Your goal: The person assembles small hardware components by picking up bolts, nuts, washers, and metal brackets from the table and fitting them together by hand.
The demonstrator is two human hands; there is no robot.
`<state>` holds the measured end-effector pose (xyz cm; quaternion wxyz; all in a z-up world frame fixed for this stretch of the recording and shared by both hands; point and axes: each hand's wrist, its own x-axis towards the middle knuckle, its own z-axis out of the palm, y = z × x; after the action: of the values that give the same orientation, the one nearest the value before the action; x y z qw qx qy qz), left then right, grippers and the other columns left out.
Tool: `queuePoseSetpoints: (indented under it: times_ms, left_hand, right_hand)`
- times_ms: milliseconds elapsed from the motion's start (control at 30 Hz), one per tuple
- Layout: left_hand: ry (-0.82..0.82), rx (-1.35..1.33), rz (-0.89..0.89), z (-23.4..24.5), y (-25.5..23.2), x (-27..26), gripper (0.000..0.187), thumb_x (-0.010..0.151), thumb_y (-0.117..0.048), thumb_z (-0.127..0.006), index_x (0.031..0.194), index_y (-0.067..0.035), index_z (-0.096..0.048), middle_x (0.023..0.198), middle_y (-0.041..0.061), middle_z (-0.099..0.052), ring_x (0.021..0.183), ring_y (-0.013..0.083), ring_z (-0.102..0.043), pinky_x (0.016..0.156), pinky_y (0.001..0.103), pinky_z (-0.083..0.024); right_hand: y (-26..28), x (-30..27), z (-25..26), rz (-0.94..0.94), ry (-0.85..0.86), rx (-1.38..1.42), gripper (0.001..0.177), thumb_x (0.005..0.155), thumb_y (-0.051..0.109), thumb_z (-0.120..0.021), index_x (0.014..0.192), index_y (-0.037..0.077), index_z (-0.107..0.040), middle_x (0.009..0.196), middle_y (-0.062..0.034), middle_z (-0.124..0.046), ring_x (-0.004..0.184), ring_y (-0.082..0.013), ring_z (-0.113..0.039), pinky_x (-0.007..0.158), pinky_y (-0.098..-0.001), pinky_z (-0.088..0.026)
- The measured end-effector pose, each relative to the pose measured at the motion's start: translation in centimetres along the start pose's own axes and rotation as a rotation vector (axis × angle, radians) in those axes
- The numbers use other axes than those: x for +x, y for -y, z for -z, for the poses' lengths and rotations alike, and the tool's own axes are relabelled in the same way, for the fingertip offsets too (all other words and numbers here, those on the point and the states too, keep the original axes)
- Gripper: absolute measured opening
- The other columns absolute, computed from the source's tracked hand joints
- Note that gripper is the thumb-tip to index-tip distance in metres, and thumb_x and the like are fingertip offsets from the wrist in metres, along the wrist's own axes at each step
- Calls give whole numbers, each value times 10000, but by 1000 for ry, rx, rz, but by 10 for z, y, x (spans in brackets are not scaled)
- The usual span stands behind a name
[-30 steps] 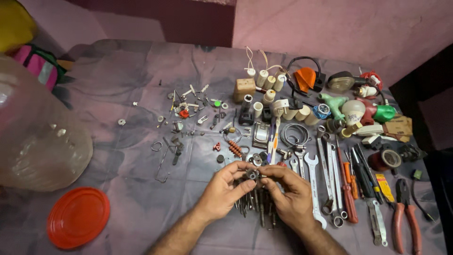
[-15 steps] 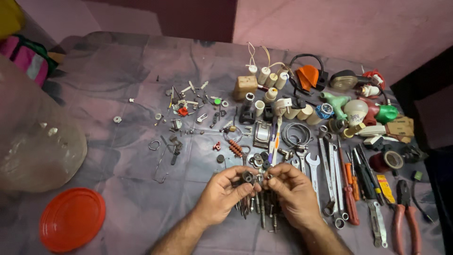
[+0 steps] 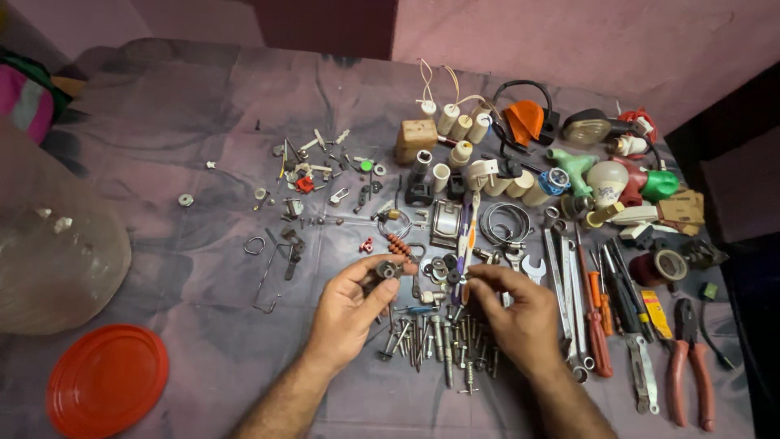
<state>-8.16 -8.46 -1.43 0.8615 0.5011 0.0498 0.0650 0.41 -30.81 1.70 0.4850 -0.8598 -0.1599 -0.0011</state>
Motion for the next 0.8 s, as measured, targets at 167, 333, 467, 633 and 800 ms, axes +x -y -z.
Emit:
queuePoseSetpoints:
  times_ms: [167,333,467,633,800]
  left_hand:
    - [-15,18,-59,-1,9,2,283,990,-12,-658,1269,28,-684,1171,33,-729,810,7,-513,699,177,-429]
    - [-26,136,-79,-3,10,1,317,969,-19,-668,1280,43,-670,1144,61,-762,963,43,-639,862,208,-520]
    - [-44,193,-34,-6,6,-1,335,963,-39,-673,1287,44,-676,1132,73,-781,993,71,-670,880,232,-539]
    - [-22,278,-83,-13,1,-4,350,960,-42,-677,1301,39,-671,1110,74,-790,1004,71,-695,897,228,-555]
    - [-35,454,-104,-19,-7,-6,399,920,-54,-724,1313,-1,-676,1056,61,-806,934,60,-708,827,222,-568]
  right_hand:
    - [13,3,-8,115,55,-185,180,835,109,-797,1014,125,-802,917,-28,-791,771,-149,-712,709,-278,-552]
    - [21,3,-9,299,35,-294,171,815,122,-803,986,131,-797,927,-15,-783,793,-208,-683,719,-322,-533]
    - [16,5,-5,321,-30,-261,208,823,92,-802,1028,122,-803,926,-24,-786,776,-168,-682,714,-301,-533]
    - [15,1,-4,308,-105,-219,227,831,47,-798,1052,97,-793,925,-45,-780,760,-133,-680,702,-284,-537]
    - [26,-9,-13,530,-55,-106,218,815,33,-813,1021,76,-758,973,-57,-768,869,-183,-713,761,-298,-541]
